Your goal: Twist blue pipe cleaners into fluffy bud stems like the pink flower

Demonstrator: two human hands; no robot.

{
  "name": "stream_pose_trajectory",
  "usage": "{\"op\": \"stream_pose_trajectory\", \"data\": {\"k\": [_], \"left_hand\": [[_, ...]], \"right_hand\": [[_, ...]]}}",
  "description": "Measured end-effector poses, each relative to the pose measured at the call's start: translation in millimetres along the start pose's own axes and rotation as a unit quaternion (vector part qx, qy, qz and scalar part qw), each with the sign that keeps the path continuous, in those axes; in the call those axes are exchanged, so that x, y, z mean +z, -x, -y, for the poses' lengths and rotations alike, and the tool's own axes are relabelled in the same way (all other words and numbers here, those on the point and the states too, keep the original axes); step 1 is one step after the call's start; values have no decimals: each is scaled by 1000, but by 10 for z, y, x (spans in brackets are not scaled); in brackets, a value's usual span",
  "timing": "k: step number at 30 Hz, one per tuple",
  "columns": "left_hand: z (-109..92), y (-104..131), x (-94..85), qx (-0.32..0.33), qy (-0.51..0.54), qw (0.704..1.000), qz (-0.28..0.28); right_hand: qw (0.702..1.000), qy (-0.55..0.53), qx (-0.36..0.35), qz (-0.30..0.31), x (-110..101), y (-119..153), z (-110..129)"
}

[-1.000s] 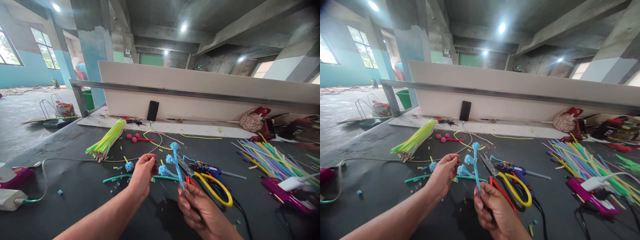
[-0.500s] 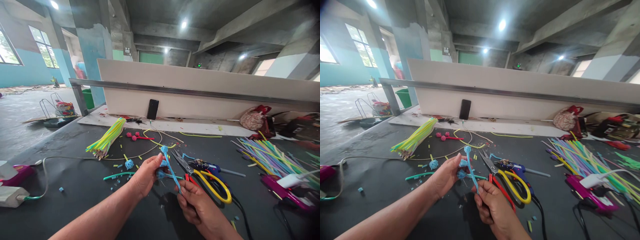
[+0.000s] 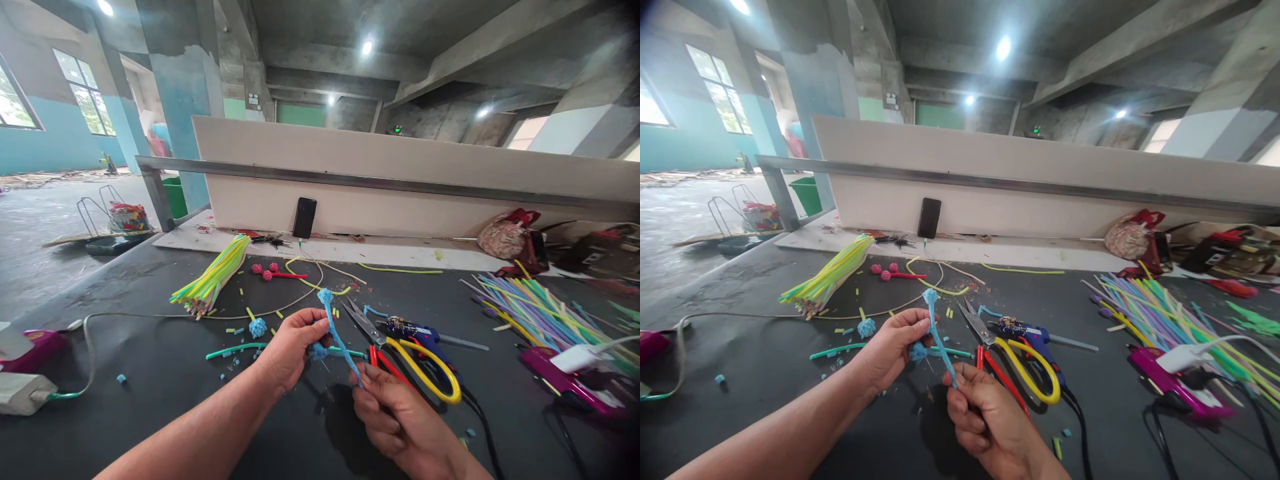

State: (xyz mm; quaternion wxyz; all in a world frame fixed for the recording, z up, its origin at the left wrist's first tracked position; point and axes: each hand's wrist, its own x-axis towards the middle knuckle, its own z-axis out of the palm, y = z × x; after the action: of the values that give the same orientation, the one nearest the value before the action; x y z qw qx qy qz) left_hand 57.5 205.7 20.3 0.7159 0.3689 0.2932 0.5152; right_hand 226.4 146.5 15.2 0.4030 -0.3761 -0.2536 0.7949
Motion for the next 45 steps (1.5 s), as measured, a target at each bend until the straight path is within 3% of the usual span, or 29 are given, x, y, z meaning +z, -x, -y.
{"op": "stream_pose_trajectory", "data": {"k": [13, 19, 23, 29, 33, 37, 41, 45], "left_hand": [[-5, -10, -5, 0, 1, 1000, -3], [14, 8, -10, -7, -15, 1000, 15], [43, 58, 32, -18, -44, 998, 51], [74, 74, 36, -42, -49, 992, 112], [81, 49, 26, -52, -3, 992, 113], [83, 69, 62, -32, -91, 991, 95], [-144, -17, -9, -8, -210, 977, 44], [-684, -385, -411, 28, -363, 928, -83]], "right_hand": [[998, 66, -6, 9, -8, 9, -40], [960, 235, -134, -73, 27, -9, -31], [930, 287, -191, -124, 68, -25, 8], [939, 264, -171, -137, -7, -41, -10], [952, 220, -172, -125, -14, -49, -38], [976, 124, -157, -83, 15, -52, -43], [980, 70, -167, -79, -45, -81, -18], [982, 40, -176, -65, 28, -182, 97]]}}
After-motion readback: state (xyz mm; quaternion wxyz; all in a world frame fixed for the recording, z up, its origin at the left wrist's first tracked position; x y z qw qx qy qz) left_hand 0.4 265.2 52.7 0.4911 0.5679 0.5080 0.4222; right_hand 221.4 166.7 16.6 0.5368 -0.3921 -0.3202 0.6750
